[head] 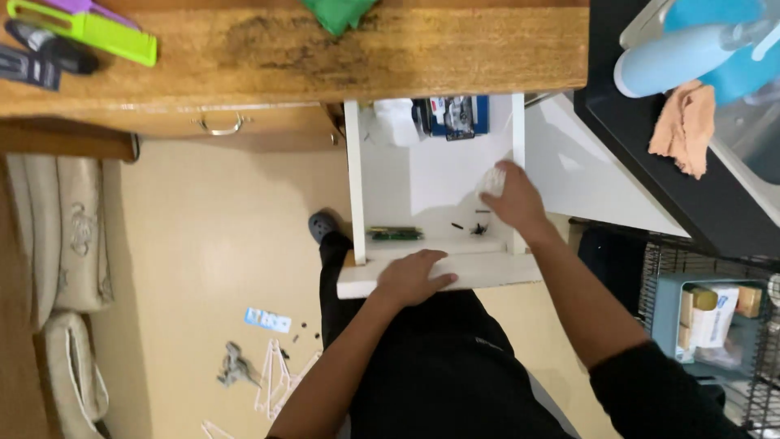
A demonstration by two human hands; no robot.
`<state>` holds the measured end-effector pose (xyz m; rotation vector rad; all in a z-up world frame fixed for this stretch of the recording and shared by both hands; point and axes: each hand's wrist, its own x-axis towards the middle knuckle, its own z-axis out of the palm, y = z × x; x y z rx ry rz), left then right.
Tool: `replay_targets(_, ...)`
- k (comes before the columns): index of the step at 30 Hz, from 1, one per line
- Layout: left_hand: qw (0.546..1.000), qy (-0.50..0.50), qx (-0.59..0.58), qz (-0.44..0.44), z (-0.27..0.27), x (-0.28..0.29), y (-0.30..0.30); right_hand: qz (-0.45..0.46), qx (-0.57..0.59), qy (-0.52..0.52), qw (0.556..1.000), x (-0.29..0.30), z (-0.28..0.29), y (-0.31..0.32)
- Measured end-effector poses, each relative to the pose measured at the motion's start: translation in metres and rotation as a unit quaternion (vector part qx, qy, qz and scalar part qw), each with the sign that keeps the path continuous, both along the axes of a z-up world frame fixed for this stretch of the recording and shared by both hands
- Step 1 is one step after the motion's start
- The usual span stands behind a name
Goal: The person organizes a cluttered wooden table by placing various items into a white drawer. They pick up a white cloth, a green comb, a black remote, a tape measure, a pink box, a green package, a pink plastic bag, and a clear plastic container, arranging them inside the drawer.
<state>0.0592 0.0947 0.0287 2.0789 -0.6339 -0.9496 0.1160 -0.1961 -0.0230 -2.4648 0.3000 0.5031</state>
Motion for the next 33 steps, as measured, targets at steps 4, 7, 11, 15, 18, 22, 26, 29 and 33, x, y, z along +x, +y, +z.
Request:
replay_targets(4, 0.990, -0.040, 0.129, 0.032, 0.025, 0.003, -0.008, 0.065, -0.088, -0.060, 0.992, 0.043, -0.018, -0.010)
replay_targets(7, 0.988, -0.088, 0.105, 0.076, 0.022, -0.010, -0.008, 0.148, -0.216, -0.053, 0.964, 0.054, -0.021, 0.005)
replay_targets(11, 0.984, -0.112, 0.093, 0.099, 0.010, -0.012, -0.010, 0.227, -0.359, -0.027, 0.905, 0.067, -0.060, -0.002)
replay_targets(15, 0.981, -0.094, 0.116, 0.124, 0.016, -0.010, -0.011, 0.290, -0.422, -0.064, 0.857, 0.072, -0.098, -0.018)
replay_targets(18, 0.980, -0.118, 0.097, 0.125, 0.013, -0.010, -0.010, 0.255, -0.385, -0.079, 0.883, 0.086, -0.074, -0.009)
replay_targets(22, 0.979, -0.101, 0.117, 0.135, 0.020, -0.008, -0.011, 0.221, -0.348, -0.121, 0.903, 0.071, -0.037, 0.003)
replay_targets(26, 0.983, -0.076, 0.113, 0.125, 0.023, -0.004, -0.011, 0.256, -0.187, 0.043, 0.947, 0.027, 0.008, 0.026)
replay_targets(29, 0.987, -0.041, 0.101, 0.114, 0.025, -0.001, -0.009, 0.283, -0.024, 0.082, 0.955, -0.022, 0.036, 0.051)
replay_targets(33, 0.969, 0.080, 0.006, 0.234, 0.031, 0.010, 0.000, 0.252, 0.055, 0.135, 0.957, -0.048, 0.055, 0.079)
